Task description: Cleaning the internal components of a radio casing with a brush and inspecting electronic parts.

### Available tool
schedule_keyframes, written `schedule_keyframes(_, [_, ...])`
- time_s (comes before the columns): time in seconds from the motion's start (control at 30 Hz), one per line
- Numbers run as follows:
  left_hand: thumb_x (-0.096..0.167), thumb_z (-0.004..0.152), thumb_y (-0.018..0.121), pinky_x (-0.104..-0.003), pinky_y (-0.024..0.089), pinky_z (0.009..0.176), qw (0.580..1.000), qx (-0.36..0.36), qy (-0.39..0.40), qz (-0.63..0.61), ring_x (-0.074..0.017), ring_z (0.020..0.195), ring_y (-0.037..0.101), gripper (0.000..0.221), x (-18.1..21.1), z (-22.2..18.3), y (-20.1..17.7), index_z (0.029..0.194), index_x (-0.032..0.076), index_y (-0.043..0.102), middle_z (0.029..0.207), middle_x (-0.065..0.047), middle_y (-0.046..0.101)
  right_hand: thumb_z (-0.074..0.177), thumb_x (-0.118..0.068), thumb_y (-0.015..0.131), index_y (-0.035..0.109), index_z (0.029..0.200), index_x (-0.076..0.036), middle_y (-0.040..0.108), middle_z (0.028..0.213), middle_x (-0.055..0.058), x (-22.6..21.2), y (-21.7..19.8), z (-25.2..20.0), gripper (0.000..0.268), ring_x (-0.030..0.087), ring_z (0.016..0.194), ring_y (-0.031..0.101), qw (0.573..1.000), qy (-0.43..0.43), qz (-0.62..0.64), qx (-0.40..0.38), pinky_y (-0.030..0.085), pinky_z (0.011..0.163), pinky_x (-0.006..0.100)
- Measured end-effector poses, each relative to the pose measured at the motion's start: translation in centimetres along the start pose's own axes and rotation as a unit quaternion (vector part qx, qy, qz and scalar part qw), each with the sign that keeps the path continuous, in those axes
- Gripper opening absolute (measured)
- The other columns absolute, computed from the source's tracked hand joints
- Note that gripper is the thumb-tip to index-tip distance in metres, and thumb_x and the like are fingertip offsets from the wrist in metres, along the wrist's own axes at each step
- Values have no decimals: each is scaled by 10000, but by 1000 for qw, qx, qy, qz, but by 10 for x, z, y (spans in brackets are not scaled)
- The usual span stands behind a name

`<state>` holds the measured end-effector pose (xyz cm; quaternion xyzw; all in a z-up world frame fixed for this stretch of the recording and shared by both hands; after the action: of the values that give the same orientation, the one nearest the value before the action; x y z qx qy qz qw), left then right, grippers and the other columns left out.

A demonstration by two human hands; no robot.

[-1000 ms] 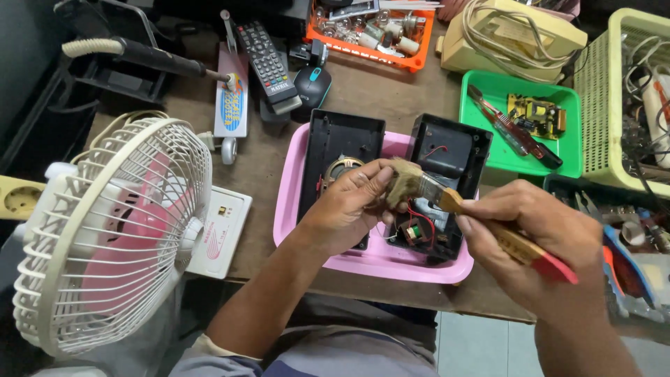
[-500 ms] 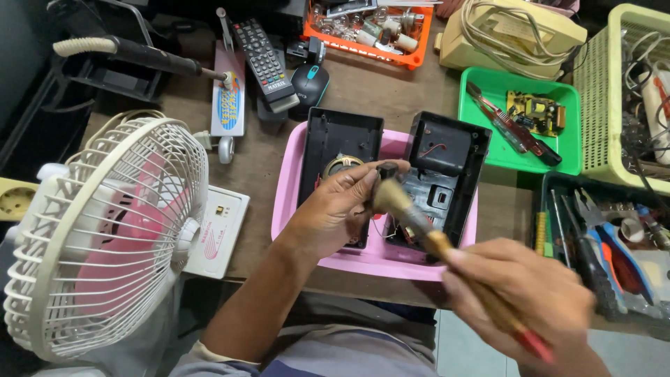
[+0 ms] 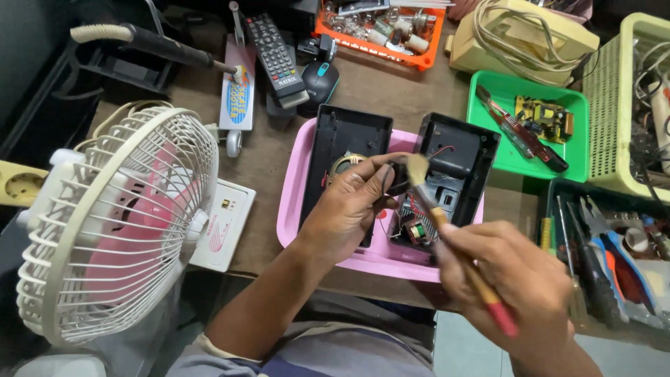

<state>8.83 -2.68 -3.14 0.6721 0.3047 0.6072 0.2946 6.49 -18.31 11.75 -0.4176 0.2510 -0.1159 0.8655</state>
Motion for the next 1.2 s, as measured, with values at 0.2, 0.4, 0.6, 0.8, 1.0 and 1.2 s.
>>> schedule_keyframes(0.2, [176, 1076, 570, -276, 584, 886, 999, -14, 47, 1, -138, 1100, 669, 342, 0, 5, 2, 1362, -3, 626, 1247, -81, 701, 912, 97, 796, 701, 1025, 176, 721, 955, 280, -6, -20, 8, 167, 312, 784, 671, 990, 107, -1, 96, 532, 727, 349])
schedule_keyframes(0.4, [177, 1068, 589, -321, 585, 954, 998, -4, 63, -5, -161, 1062, 682, 332, 0, 9, 3, 1353, 13, 632, 1197, -88, 705, 902, 74, 719, 710, 953, 97, 708, 863, 192, 2, -15, 22, 57, 197, 644, 615, 986, 144, 70, 44, 452, 598, 255])
schedule_keyframes(0.6, [177, 1067, 596, -281, 550, 1054, 997, -41, 62, -28, -186, 1154, 670, 361, 10, 7, 32, 1373, -14, 613, 1298, -139, 683, 922, 5, 766, 722, 1049, 111, 744, 1001, 238, 23, -14, 10, 172, 249, 782, 708, 989, 130, 45, 48, 542, 685, 301])
schedule_keyframes(0.8, [146, 1072, 603, -251, 552, 1027, 995, -51, 36, -73, -136, 1130, 654, 310, -19, 14, 45, 1333, -17, 634, 1258, -107, 683, 1081, 173, 637, 615, 1140, 206, 665, 1016, 308, -5, -43, -39, 71, 342, 889, 681, 946, 269, -8, 179, 559, 840, 382])
schedule_keyframes(1.0, [188, 1079, 576, -287, 537, 977, 994, -78, -67, -39, -182, 1129, 679, 349, -74, 0, 66, 1380, 21, 627, 1265, -89, 700, 1034, 177, 693, 666, 979, 270, 703, 861, 357, 41, -55, -58, 111, 300, 638, 705, 989, 73, -104, 78, 592, 546, 334])
schedule_keyframes(1.2, [289, 1026, 647, -315, 595, 964, 981, -65, -160, -90, -142, 993, 706, 392, -107, -9, 80, 1305, 14, 652, 1104, -48, 724, 847, 45, 740, 713, 930, 100, 738, 824, 198, 16, -76, -93, 103, 182, 575, 705, 976, 202, -49, 60, 583, 540, 234])
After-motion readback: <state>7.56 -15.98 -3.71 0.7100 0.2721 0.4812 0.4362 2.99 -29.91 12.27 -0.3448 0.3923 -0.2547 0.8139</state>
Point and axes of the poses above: each hand's wrist, its own z-axis towards the middle knuckle, its own y-axis out of the palm, x = y × z, the point moved 5 cm from there along z, towards the middle knuckle
